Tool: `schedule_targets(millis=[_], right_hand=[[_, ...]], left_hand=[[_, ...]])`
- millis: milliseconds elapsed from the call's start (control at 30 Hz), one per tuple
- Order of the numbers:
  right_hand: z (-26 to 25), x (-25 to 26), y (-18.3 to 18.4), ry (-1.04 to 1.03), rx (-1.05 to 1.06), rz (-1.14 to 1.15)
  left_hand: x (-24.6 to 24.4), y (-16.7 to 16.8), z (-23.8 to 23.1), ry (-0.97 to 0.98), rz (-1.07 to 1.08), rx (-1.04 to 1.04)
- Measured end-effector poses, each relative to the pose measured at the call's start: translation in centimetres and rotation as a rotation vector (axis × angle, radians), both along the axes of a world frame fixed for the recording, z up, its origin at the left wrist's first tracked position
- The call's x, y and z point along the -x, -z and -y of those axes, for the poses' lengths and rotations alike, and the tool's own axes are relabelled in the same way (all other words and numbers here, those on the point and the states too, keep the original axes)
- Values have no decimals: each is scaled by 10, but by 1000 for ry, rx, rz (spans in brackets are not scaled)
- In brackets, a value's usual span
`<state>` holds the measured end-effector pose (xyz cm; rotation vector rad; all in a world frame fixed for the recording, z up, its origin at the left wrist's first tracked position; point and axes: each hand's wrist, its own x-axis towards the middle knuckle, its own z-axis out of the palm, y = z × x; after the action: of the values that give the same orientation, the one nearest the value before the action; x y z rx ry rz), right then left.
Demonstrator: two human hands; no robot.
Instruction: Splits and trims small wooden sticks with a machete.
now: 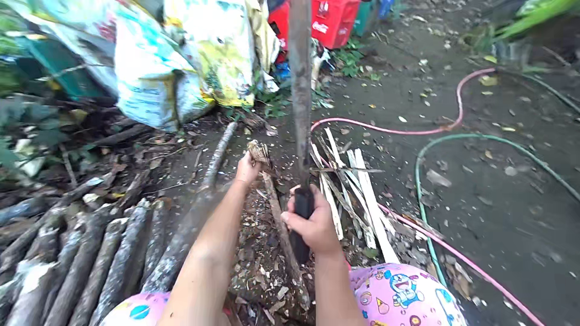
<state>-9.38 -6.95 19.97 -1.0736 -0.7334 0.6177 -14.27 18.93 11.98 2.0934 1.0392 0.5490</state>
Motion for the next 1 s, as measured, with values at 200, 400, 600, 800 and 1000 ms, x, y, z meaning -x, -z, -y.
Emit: schedule_targets(millis=[200,400,600,800,1000], right_hand=[[12,18,0,3,243,-75],[11,24,30,-60,188,-90],[-10,31,55,-86,215,16],[-20,62,45,-79,369,157],[-22,62,8,-96,420,356]], left_hand=[[59,3,25,-103,55,127],[69,-35,18,-146,255,-1],[103,-85,-1,-139,214,-209],[124,-50,-2,-187,30,-48],[131,-52,-11,-169,23,1]])
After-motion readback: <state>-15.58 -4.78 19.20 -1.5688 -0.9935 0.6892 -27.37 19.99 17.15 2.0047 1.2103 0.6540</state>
